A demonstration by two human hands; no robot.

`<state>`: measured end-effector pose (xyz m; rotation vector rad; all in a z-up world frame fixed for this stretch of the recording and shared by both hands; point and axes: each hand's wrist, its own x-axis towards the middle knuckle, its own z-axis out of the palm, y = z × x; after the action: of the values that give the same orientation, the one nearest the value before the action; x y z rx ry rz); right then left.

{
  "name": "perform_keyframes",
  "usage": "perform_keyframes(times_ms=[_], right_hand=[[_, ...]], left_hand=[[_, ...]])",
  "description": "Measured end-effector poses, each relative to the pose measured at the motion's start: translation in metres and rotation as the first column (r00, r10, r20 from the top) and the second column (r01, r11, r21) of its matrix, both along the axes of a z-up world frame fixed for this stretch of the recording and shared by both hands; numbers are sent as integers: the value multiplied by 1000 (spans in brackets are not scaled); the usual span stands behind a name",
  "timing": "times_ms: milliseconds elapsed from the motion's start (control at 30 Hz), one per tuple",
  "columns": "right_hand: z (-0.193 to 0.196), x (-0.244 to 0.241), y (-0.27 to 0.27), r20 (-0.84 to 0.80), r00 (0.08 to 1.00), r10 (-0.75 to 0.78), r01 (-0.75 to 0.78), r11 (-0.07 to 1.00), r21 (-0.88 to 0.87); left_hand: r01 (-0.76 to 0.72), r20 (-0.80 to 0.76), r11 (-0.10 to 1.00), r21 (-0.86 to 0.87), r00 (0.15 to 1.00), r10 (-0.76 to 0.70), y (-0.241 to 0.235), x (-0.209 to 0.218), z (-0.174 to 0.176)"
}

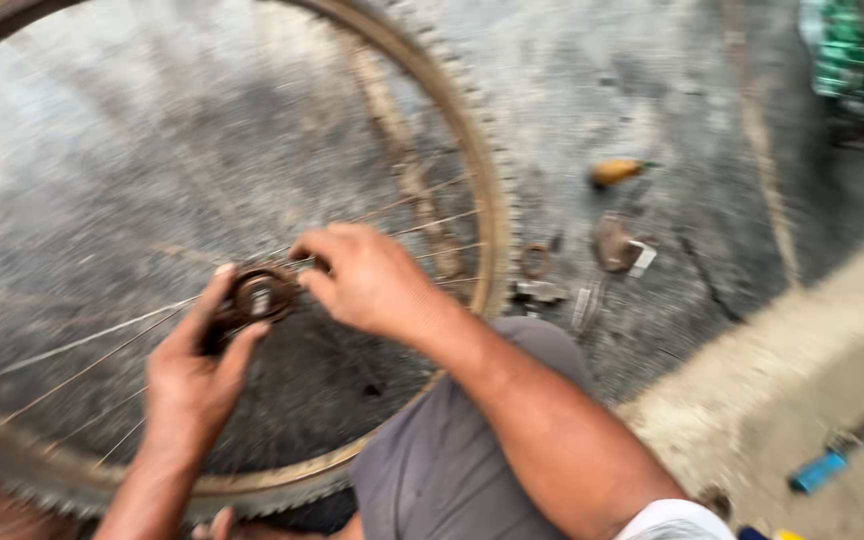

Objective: The person sits on the ground and uses a spoke wrench to tighten the hub of a bicycle wheel. They repeatedly adjust the hub, apply lubricant, and handle a metal ring and spoke tool while working on the wheel.

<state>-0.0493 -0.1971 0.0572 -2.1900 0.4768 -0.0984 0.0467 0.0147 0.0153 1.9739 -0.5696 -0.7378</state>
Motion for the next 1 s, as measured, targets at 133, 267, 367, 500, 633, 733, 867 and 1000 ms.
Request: perform_keyframes(times_ms=[133,267,367,500,633,733,867,1000], right_hand=[[23,-51,-12,-74,993,-89,81,992,-97],[23,-138,-38,22,895,-445,446,892,-75],[7,-233,-78,-115,640,-759,711,643,-284],[-17,-379,-99,-511,564,-649,432,759,-487],[-60,-445,-59,-755,475,-452,99,880,-465],[-82,-464,-47,-658,598,-458,-51,797,-602],[-95,-472,-44,-542,718,-438,-88,714,-694],[-110,-476,-47,-550,680,-486,-85,692,-717]], left_hand=[[19,-4,999,39,1000,-19,9,-2,-6],[40,124,997,64,991,-48,11,-2,-12],[108,337,991,84,933,-130,17,-4,-20],[96,314,990,99,941,-123,23,-1,-35],[84,347,980,179,927,-143,26,-1,-36],[85,254,991,100,961,-107,23,-5,-27],[78,323,969,236,934,-154,12,-4,-7],[56,282,951,304,948,-146,5,-4,11]])
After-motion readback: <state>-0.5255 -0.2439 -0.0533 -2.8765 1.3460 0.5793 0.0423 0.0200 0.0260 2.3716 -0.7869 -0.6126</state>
